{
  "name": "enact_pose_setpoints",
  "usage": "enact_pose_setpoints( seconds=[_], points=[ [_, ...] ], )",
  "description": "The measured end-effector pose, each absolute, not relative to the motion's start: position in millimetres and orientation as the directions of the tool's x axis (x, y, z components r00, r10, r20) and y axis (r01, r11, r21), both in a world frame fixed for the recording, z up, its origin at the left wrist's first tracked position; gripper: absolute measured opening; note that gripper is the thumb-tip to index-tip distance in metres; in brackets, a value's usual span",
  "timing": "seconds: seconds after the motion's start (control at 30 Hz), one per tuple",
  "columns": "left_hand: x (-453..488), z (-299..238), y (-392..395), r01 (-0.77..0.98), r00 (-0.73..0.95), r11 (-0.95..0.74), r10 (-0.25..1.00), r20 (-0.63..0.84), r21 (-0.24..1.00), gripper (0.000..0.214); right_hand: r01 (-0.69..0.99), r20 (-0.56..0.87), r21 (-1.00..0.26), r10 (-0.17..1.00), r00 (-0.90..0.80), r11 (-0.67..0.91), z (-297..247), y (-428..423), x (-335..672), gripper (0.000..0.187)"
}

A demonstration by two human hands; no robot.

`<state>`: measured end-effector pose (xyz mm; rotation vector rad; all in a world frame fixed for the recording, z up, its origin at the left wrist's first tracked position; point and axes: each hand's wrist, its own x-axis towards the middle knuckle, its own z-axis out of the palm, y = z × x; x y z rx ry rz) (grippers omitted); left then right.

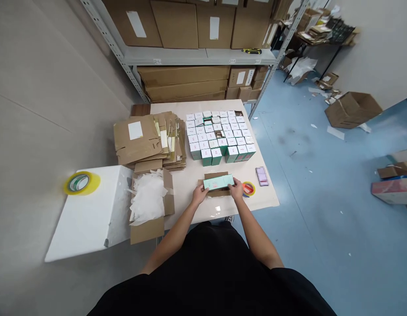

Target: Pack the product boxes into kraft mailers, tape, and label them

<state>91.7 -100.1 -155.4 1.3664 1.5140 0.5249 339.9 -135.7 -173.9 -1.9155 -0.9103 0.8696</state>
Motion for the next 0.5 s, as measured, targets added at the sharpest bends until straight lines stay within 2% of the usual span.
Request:
enact_pose_setpoints(
  seconds=[0.1,0.23,0.33,0.5],
  points=[
    [92.6,-160.7,-100.2,0.497,0.099,0.311,0.907,-0.409,0.81,0.034,0.33,-0.257,-0.842,0.855,0.451,-0.427,-179.6,-136.4,340.0,0.055],
    [92.4,-163.5,-97.2,0.517,0.11,0.311,0.9,-0.422,0.798,0.032,0.35,-0.265,-0.821,0.845,0.465,-0.451,-179.7,-135.9,339.5,0.048],
    [92.4,-167.4,-97.5,0.49,0.124,0.29,0.911,-0.394,0.822,0.037,0.303,-0.283,-0.839,0.838,0.467,-0.453,-176.5,-135.7,340.2,0.045],
    [93.0,-179.7,-103.0,0.395,0.117,0.301,0.92,-0.373,0.868,0.062,0.158,-0.354,-0.871,0.817,0.454,-0.465,-173.7,-138.1,337.7,0.05]
  ],
)
